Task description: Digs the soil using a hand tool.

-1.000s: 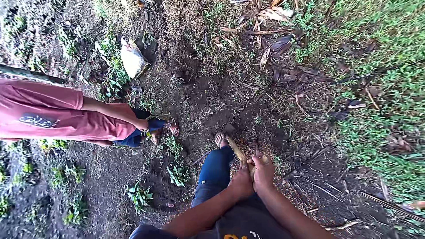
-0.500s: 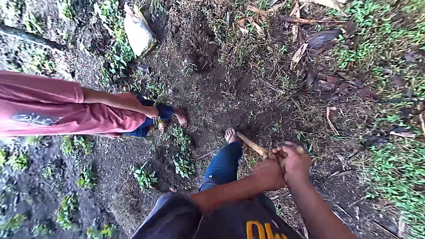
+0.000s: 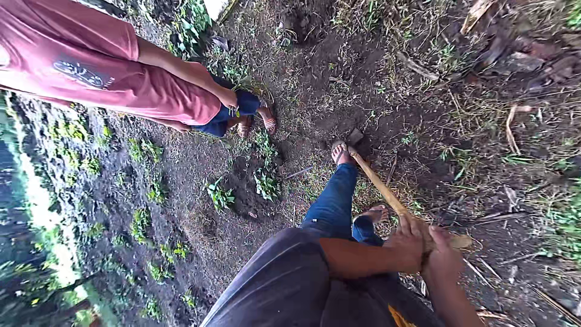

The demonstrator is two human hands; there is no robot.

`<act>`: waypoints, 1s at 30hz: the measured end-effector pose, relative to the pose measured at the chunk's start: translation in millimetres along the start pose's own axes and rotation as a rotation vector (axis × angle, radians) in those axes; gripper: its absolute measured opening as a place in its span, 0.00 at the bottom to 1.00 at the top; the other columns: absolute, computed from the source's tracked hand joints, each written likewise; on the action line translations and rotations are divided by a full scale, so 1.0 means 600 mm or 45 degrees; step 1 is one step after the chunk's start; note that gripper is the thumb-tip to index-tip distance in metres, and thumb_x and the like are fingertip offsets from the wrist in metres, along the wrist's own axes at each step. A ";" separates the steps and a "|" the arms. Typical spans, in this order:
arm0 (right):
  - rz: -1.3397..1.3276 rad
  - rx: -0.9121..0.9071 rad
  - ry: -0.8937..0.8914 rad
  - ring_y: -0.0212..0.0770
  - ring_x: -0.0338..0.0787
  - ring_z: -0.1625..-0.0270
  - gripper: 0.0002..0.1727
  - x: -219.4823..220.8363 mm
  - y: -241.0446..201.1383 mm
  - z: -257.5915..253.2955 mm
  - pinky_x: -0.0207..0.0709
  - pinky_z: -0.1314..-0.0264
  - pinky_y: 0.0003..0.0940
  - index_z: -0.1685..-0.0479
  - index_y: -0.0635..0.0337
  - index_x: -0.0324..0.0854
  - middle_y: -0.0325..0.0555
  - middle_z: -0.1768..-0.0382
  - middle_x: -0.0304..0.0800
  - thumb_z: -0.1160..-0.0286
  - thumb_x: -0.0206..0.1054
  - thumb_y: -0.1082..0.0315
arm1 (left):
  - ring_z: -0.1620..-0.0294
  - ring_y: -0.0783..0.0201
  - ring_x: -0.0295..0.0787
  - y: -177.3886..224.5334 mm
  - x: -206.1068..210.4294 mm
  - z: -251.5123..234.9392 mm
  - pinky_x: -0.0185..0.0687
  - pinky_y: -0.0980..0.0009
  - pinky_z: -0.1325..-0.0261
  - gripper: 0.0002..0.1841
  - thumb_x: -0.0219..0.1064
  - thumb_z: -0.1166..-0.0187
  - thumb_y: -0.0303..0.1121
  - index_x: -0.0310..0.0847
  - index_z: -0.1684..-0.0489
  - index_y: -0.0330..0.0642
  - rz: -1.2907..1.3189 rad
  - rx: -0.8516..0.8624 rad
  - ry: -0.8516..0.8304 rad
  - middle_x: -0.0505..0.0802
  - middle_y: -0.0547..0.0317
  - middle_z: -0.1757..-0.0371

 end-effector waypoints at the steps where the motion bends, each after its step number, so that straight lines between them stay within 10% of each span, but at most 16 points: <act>1: 0.010 -0.028 -0.007 0.44 0.95 0.50 0.13 0.029 -0.018 0.012 0.90 0.42 0.46 0.41 0.68 0.79 0.52 0.52 0.94 0.16 0.63 0.69 | 0.08 0.34 0.54 -0.002 -0.033 0.012 0.70 0.48 0.15 0.72 0.89 0.50 0.34 0.28 0.04 0.32 0.016 0.014 0.002 0.37 0.27 0.05; 9: 0.102 -0.230 0.082 0.44 0.97 0.56 0.11 0.266 -0.147 0.014 0.93 0.51 0.44 0.47 0.70 0.78 0.52 0.57 0.96 0.26 0.65 0.79 | 0.20 0.36 0.77 -0.024 -0.286 0.032 0.86 0.40 0.33 0.65 0.84 0.42 0.34 0.32 0.03 0.37 0.069 0.085 0.001 0.45 0.35 0.03; 12: 0.131 -0.222 0.102 0.44 0.97 0.57 0.13 0.260 -0.146 -0.024 0.92 0.52 0.43 0.45 0.71 0.78 0.52 0.58 0.96 0.27 0.66 0.79 | 0.29 0.36 0.85 -0.019 -0.279 -0.006 0.89 0.40 0.40 0.65 0.83 0.41 0.37 0.32 0.04 0.35 0.029 0.116 0.016 0.49 0.29 0.06; 17: 0.306 -0.183 0.132 0.43 0.96 0.57 0.16 0.112 -0.081 -0.053 0.91 0.50 0.43 0.41 0.70 0.79 0.52 0.57 0.95 0.28 0.66 0.77 | 0.11 0.31 0.60 -0.001 -0.121 -0.041 0.75 0.41 0.20 0.73 0.86 0.44 0.41 0.22 0.04 0.35 0.004 0.046 0.000 0.35 0.27 0.05; 21: 0.157 -0.109 0.075 0.52 0.97 0.58 0.15 -0.002 -0.008 -0.097 0.93 0.58 0.52 0.39 0.69 0.76 0.58 0.54 0.95 0.22 0.62 0.76 | 0.07 0.34 0.51 -0.049 -0.025 -0.077 0.64 0.37 0.14 0.74 0.90 0.49 0.49 0.32 0.01 0.42 0.001 0.293 -0.083 0.41 0.32 0.03; 30: 0.644 0.393 0.335 0.63 0.88 0.44 0.28 -0.240 0.228 -0.147 0.82 0.43 0.66 0.33 0.74 0.76 0.72 0.42 0.85 0.27 0.73 0.64 | 0.11 0.37 0.63 -0.267 0.059 -0.049 0.63 0.39 0.12 0.61 0.80 0.32 0.52 0.38 0.04 0.34 0.175 -0.004 -0.202 0.59 0.29 0.08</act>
Point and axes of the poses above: each hand's wrist, its own z-axis away from the middle knuckle, its own x-axis out of the palm, y = z × x, the point moved 5 cm from there along -z, towards the middle knuckle
